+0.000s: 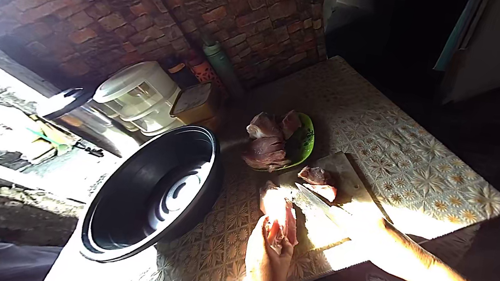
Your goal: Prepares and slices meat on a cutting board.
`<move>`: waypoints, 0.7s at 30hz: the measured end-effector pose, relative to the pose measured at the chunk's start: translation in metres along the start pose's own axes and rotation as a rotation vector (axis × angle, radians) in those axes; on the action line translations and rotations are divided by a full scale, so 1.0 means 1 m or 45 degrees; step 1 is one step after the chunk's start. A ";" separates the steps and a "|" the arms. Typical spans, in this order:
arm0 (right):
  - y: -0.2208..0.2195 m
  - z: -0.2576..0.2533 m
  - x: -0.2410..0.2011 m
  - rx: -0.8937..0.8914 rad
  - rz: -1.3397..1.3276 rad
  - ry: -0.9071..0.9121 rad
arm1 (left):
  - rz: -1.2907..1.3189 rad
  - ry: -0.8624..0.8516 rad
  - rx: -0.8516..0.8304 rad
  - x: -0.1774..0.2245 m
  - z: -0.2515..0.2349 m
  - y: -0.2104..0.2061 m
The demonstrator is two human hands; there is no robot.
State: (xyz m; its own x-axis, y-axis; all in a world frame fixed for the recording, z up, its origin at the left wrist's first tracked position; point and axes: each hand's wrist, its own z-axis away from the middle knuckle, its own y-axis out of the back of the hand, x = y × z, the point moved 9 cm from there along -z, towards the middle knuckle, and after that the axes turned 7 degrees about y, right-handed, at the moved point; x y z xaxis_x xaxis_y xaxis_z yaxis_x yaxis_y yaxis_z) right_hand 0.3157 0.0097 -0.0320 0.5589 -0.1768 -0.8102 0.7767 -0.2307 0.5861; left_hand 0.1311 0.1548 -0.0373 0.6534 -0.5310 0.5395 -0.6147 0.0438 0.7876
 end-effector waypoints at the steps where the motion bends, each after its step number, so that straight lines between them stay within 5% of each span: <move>1: 0.006 0.005 -0.010 -0.075 -0.001 -0.067 | 0.004 0.012 -0.014 0.001 -0.001 0.000; 4: -0.006 0.005 0.013 0.139 0.057 0.335 | 0.108 0.065 -0.033 -0.008 0.000 0.003; 6: -0.012 0.005 0.020 0.056 0.097 0.181 | 0.163 0.059 -0.019 -0.011 0.002 0.005; 12: -0.017 0.002 0.023 0.032 0.212 0.301 | 0.166 0.028 0.015 -0.018 0.005 0.008; 16: -0.027 -0.006 0.020 0.035 0.609 0.557 | 0.151 0.036 -0.043 -0.022 0.000 0.004; 21: 0.003 -0.026 0.008 0.002 0.236 0.124 | 0.151 0.134 -0.277 -0.019 -0.015 0.001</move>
State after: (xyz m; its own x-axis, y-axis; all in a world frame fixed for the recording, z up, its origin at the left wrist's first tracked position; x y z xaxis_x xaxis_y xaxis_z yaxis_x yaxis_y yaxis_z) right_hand 0.3303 0.0321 -0.0367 0.7176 -0.1233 -0.6855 0.6575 -0.2047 0.7251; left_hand 0.1245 0.1776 -0.0427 0.6316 -0.4209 0.6511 -0.5880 0.2872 0.7561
